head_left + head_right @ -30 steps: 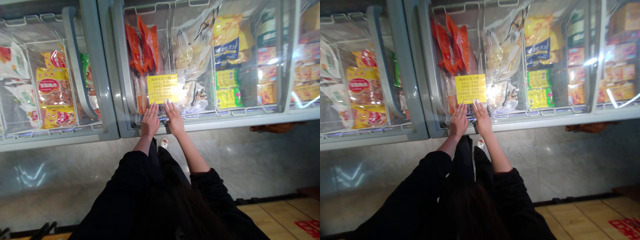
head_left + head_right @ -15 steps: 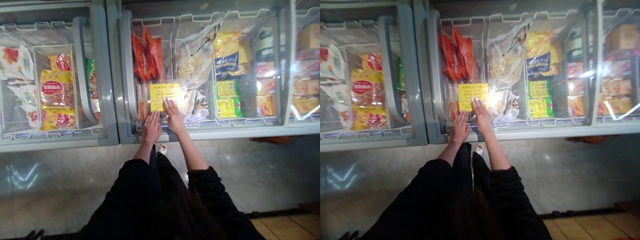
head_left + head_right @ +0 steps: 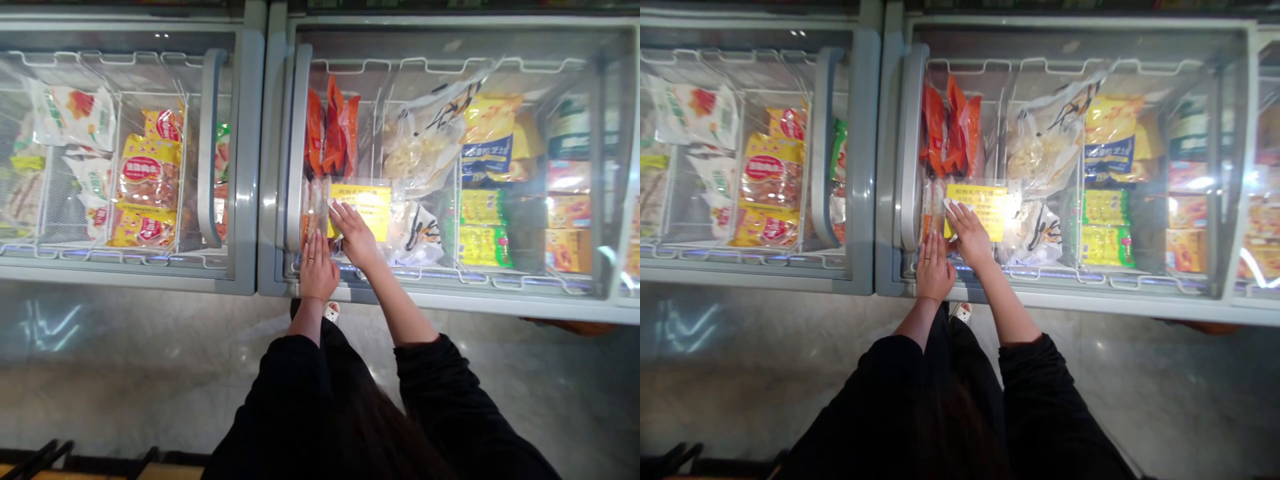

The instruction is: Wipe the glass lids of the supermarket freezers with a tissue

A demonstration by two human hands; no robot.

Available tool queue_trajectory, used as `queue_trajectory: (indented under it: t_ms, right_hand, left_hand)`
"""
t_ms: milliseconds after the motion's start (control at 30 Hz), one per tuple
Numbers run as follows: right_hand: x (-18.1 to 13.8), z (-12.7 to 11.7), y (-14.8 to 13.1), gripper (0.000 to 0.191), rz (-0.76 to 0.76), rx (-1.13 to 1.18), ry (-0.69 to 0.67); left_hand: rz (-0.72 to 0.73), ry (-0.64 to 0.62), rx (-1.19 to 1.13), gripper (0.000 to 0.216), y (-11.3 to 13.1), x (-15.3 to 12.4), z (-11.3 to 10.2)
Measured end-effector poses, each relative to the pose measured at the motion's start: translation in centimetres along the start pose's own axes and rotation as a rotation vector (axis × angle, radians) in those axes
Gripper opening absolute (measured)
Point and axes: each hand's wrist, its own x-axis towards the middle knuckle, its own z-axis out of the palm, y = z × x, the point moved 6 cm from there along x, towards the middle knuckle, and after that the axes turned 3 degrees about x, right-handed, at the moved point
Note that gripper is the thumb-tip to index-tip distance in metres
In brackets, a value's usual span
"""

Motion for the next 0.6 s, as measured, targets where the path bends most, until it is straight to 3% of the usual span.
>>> queue_trajectory:
  t_ms: [67, 167, 233, 333, 467, 600]
  right_hand:
    - [0.5, 0.2, -0.8, 0.091, -0.099, 0.014, -0.087]
    - [-1.4, -0.8, -0.2, 0.093, -0.186, 0.022, -0.178]
    - [-2.2, -1.8, 1.0, 0.097, -0.165, 0.007, -0.171]
    - [-0.5, -2.3, 2.0, 0.101, -0.08, -0.025, -0.09]
    - [3.3, -0.2, -0.2, 0.096, -0.125, -0.005, -0.107]
    - [2.3, 0.1, -0.8, 0.095, -0.179, 0.017, -0.147]
  left_hand:
    - [-0.018, -0.007, -0.01, 0.085, -0.1, 0.0, 0.2]
    - [-0.04, -0.042, -0.055, 0.083, -0.2, 0.0, 0.5]
    - [-0.047, -0.058, -0.088, 0.083, -0.3, -0.1, 0.6]
    - [-0.042, -0.051, -0.113, 0.083, -0.2, -0.2, 0.4]
    - [-0.006, -0.008, -0.092, 0.082, -0.1, -0.4, -0.1]
    - [0.001, -0.015, -0.121, 0.081, -0.2, -0.5, -0.1]
